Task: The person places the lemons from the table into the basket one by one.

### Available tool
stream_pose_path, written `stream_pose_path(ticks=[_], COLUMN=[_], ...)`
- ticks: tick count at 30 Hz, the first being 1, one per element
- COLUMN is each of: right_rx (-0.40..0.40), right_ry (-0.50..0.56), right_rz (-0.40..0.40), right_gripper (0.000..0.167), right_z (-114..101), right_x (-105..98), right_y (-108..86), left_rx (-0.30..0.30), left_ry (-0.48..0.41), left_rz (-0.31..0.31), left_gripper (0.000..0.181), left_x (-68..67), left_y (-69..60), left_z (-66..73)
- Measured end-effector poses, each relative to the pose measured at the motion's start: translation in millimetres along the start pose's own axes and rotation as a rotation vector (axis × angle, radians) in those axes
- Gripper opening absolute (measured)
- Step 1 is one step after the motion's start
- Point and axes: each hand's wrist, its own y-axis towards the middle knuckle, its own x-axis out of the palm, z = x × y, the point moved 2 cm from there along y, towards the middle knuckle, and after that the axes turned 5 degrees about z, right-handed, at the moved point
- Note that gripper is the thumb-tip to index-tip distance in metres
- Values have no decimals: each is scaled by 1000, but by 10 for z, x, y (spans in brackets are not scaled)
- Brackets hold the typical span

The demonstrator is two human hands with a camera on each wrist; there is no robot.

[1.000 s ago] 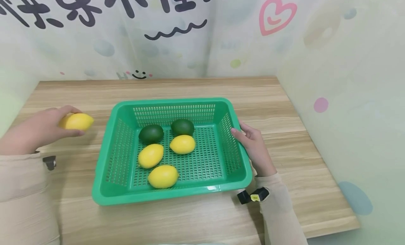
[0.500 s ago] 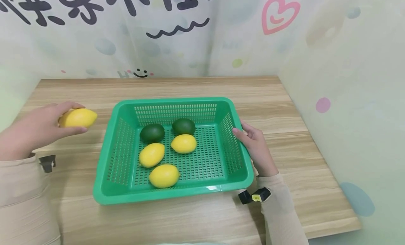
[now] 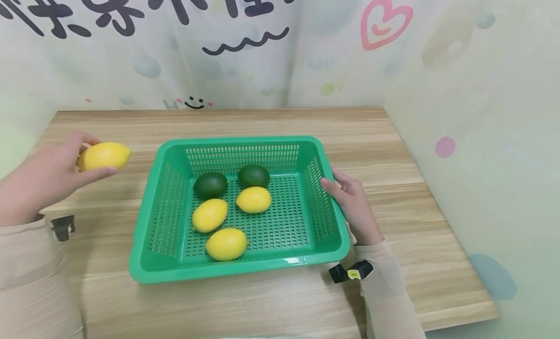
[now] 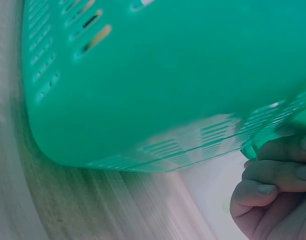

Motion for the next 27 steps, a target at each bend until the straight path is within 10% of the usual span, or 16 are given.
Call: stream_pose_path(ticks=[27], right_rx=[-2], right_ry=[10], right_rz=[-5], right_gripper=[58], right_z=[-18], right_x=[1], right_y=[0], left_rx=[120], left_ry=[-66], left_rz=[110], left_gripper=[57], left_x=[-31], left_y=[-17], left_z=[318])
